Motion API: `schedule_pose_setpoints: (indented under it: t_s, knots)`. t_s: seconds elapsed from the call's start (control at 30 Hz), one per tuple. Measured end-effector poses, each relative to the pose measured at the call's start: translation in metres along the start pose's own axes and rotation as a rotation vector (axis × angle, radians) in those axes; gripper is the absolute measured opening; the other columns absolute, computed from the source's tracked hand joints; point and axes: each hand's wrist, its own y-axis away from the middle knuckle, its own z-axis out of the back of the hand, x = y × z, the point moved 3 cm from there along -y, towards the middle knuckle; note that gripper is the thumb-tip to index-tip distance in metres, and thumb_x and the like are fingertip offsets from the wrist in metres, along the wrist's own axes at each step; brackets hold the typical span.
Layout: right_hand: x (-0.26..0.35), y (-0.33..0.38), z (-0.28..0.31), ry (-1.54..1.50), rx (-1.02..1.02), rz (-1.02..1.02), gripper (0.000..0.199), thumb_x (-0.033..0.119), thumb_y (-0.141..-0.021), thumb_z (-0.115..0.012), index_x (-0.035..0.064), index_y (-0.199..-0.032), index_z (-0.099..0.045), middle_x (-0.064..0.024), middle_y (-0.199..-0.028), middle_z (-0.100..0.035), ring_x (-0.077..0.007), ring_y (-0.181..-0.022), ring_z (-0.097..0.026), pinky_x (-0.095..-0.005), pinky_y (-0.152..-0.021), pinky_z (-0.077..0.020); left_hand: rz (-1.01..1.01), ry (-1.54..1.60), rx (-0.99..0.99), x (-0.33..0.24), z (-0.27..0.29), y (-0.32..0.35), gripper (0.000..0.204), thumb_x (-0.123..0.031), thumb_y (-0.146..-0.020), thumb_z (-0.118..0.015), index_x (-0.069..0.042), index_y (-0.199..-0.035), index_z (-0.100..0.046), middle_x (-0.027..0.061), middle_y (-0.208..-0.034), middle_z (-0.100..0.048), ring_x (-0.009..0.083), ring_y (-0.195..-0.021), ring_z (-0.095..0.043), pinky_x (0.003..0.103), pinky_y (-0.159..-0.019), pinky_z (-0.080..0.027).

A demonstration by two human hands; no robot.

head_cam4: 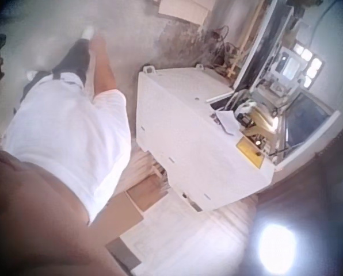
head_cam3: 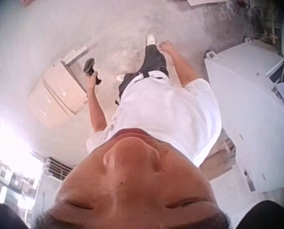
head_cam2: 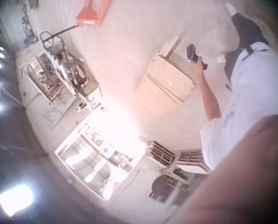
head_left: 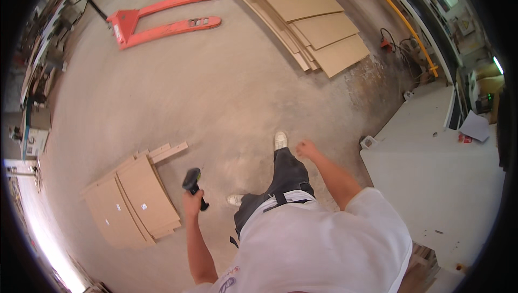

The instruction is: The person repeatedly picks up flat cardboard sheets from the floor, scans their barcodes with a handheld scanner, places them on a conveyor table, and then returns them to the floor stack. This cycle is performed multiple times.

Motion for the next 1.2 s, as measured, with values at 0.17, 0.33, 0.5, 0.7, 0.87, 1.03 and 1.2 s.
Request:
schedule_pose_setpoints:
  t_s: [0.17, 0.33, 0.5, 0.7, 0.87, 1.03, 1.2]
  knots:
    - [-0.109, 0.015, 0.073, -0.198, -0.043, -0.343, 0.024, 0.015, -0.086, -0.057, -0.0015, -0.102, -0.064, -0.0142, -0.091, -0.07, -0.0265, -0.071, -0.069, -0.0367, -0.058, -0.0549, -0.099, -0.049, -0.038, -0.129, -0.074, -0.087, 0.033, -0.024, -0.07, -0.067, 0.008, -0.077, -0.062, 0.0191, -0.065, -0.063, 0.0286, -0.063, -0.065, 0.04, -0.06, -0.049]
    - [-0.113, -0.011, 0.123, -0.284, -0.06, -0.489, 0.024, 0.017, -0.087, -0.057, -0.0003, -0.102, -0.063, -0.0142, -0.095, -0.07, -0.0262, -0.074, -0.069, -0.0371, -0.06, -0.0549, -0.184, -0.452, 0.002, -0.186, -0.14, -0.118, 0.039, -0.029, -0.067, -0.068, 0.007, -0.083, -0.065, 0.0267, -0.075, -0.065, 0.0401, -0.078, -0.067, 0.047, -0.071, -0.051]
    - [-0.038, -0.069, 0.135, -0.442, -0.095, -0.325, 0.02, 0.018, -0.089, -0.055, 0.0034, -0.101, -0.061, -0.012, -0.096, -0.07, -0.0236, -0.078, -0.069, -0.0356, -0.062, -0.0545, 0.088, -0.557, 0.062, -0.16, -0.167, -0.152, 0.04, -0.029, -0.064, -0.071, 0.005, -0.084, -0.066, 0.0238, -0.079, -0.067, 0.0376, -0.081, -0.068, 0.044, -0.074, -0.053]
    - [0.064, -0.159, 0.134, -0.489, -0.11, -0.333, 0.018, 0.017, -0.087, -0.058, 0.0043, -0.1, -0.062, -0.0111, -0.094, -0.069, -0.023, -0.077, -0.069, -0.0342, -0.06, -0.0541, 0.499, -0.408, 0.145, -0.114, -0.162, -0.27, 0.033, -0.014, -0.06, -0.077, 0.005, -0.085, -0.067, 0.0171, -0.083, -0.068, 0.0295, -0.073, -0.068, 0.041, -0.063, -0.054]
    - [0.136, -0.247, 0.162, -0.334, -0.141, -0.411, 0.024, 0.019, -0.082, -0.063, 0.001, -0.099, -0.064, -0.0123, -0.088, -0.068, -0.0238, -0.073, -0.069, -0.0359, -0.056, -0.0549, 0.403, -0.433, 0.177, -0.162, -0.185, -0.395, 0.033, -0.018, -0.06, -0.077, 0.007, -0.081, -0.067, 0.0168, -0.074, -0.067, 0.0289, -0.07, -0.067, 0.04, -0.062, -0.053]
    - [0.263, -0.359, 0.228, -0.124, -0.3, -0.192, 0.033, 0.023, -0.081, -0.068, -0.0019, -0.102, -0.063, -0.0144, -0.084, -0.068, -0.0226, -0.068, -0.067, -0.0355, -0.057, -0.0547, 0.131, -0.414, 0.22, -0.382, -0.188, -0.534, 0.04, -0.032, -0.062, -0.072, 0.003, -0.082, -0.07, 0.0225, -0.082, -0.069, 0.0357, -0.083, -0.068, 0.043, -0.075, -0.053]
    - [0.431, -0.451, 0.292, 0.134, -0.507, 0.135, 0.051, 0.033, -0.077, -0.071, -0.0044, -0.109, -0.06, -0.0222, -0.096, -0.067, -0.0359, -0.095, -0.064, -0.0409, -0.085, -0.0498, 0.04, -0.09, 0.145, -0.551, -0.197, -0.638, 0.031, -0.025, -0.065, -0.07, 0.003, -0.078, -0.065, 0.0124, -0.068, -0.067, 0.0247, -0.066, -0.067, 0.038, -0.066, -0.052]
